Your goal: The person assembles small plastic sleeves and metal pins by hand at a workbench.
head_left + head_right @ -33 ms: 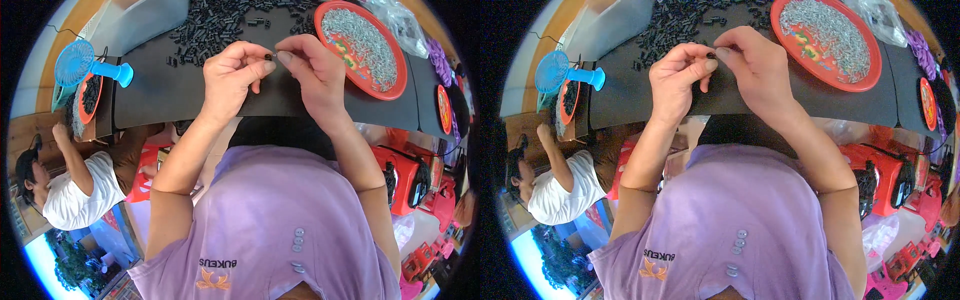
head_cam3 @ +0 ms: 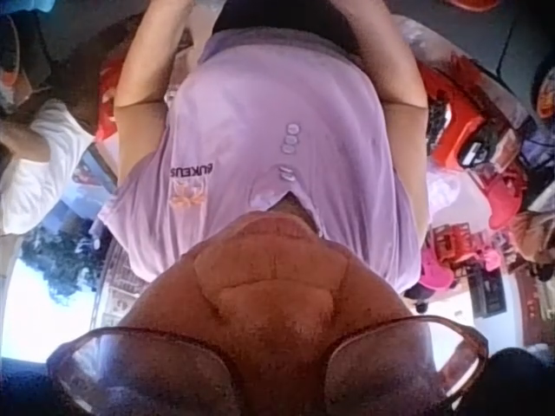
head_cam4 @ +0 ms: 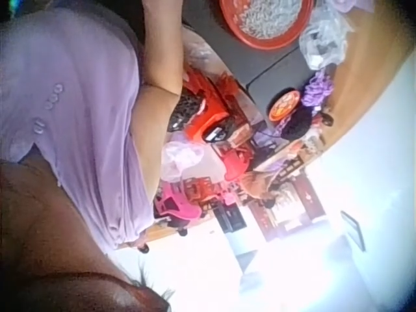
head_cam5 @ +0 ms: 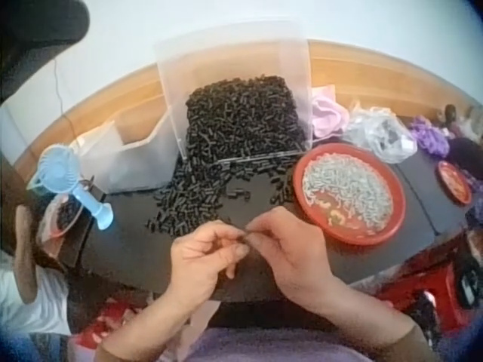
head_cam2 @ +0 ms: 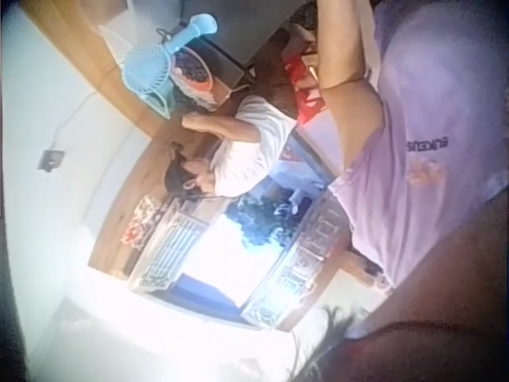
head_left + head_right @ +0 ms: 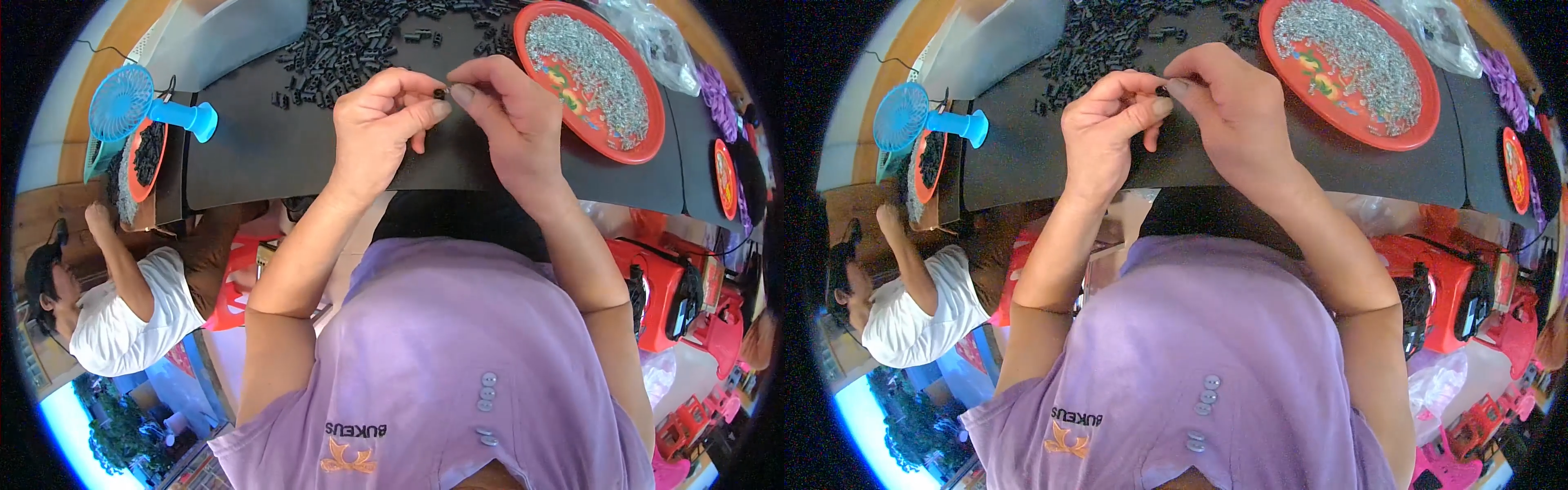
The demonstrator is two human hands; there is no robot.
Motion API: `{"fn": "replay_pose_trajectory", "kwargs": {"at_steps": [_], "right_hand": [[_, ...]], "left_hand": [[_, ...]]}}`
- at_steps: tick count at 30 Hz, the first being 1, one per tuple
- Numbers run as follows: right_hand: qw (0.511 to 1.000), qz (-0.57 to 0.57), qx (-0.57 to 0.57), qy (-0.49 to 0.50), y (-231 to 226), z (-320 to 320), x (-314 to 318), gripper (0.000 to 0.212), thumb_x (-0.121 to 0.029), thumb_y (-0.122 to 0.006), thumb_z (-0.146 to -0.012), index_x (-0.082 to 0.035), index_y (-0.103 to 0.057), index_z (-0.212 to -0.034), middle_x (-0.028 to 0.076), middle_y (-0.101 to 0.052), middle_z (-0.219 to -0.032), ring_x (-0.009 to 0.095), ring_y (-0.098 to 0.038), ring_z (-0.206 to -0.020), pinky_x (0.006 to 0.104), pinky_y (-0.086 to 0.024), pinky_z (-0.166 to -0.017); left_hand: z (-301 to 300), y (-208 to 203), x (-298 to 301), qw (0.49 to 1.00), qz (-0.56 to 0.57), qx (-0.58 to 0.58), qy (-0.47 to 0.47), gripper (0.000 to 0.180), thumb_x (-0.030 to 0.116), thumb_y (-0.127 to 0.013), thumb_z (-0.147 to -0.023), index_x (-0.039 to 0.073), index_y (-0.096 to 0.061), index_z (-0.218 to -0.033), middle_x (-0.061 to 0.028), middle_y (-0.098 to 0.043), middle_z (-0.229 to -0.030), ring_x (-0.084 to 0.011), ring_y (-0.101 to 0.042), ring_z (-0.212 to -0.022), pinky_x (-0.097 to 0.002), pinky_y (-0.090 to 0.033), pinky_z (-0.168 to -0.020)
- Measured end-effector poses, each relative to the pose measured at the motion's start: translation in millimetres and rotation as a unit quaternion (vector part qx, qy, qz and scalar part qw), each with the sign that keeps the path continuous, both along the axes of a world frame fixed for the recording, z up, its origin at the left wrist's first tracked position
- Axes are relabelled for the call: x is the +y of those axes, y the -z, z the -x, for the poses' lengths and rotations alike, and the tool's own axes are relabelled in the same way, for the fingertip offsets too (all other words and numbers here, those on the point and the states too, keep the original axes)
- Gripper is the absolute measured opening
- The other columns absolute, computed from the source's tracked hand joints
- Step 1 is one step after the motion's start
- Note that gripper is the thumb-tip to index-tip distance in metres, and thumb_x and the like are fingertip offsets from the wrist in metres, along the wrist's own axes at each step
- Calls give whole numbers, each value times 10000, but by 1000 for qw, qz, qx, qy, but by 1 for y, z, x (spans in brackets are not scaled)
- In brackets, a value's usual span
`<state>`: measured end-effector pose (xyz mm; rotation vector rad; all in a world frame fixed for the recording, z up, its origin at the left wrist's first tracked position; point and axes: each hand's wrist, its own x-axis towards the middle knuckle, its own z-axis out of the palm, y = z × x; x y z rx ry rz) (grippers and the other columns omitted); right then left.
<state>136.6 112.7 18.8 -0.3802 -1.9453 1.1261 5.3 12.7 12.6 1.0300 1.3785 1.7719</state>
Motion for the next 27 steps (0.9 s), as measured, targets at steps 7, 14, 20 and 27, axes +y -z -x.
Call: {"fn": "replay_pose_trajectory", "kwargs": {"at_steps": [7,14,20,27], "right_hand": [[982,-182,-33,50,1,6,2,156,15,-642,-778,-30,-602,-921,121,-623,-829,304,-648,-738,368,-512,-608],[988,-144,-24,45,0,9,-1,125,9,-639,-787,-34,-604,-899,119,-620,-829,310,-641,-722,369,-507,-602],[983,-169,-48,52,2,10,-1,131,16,-640,-788,-36,-603,-902,120,-609,-817,314,-631,-725,380,-500,-597],[981,-189,-28,16,3,11,-4,215,45,-629,-785,-33,-632,-986,132,-586,-804,306,-620,-715,369,-497,-593]], "left_hand": [[0,1,-1,1000,26,12,-9,110,-14,-658,-840,-23,-666,-949,-14,-610,-725,-50,-499,-539,-190,-404,-456],[2,5,0,1000,24,15,-3,111,-9,-618,-866,-20,-668,-965,-10,-602,-721,-48,-490,-528,-194,-406,-447],[3,6,-1,999,38,25,15,148,18,-597,-894,-31,-660,-1019,-38,-601,-793,-89,-527,-601,-220,-421,-473],[4,3,1,995,22,-95,-13,134,28,-624,-876,-39,-643,-990,-50,-617,-752,-80,-528,-559,-211,-423,-443]]}}
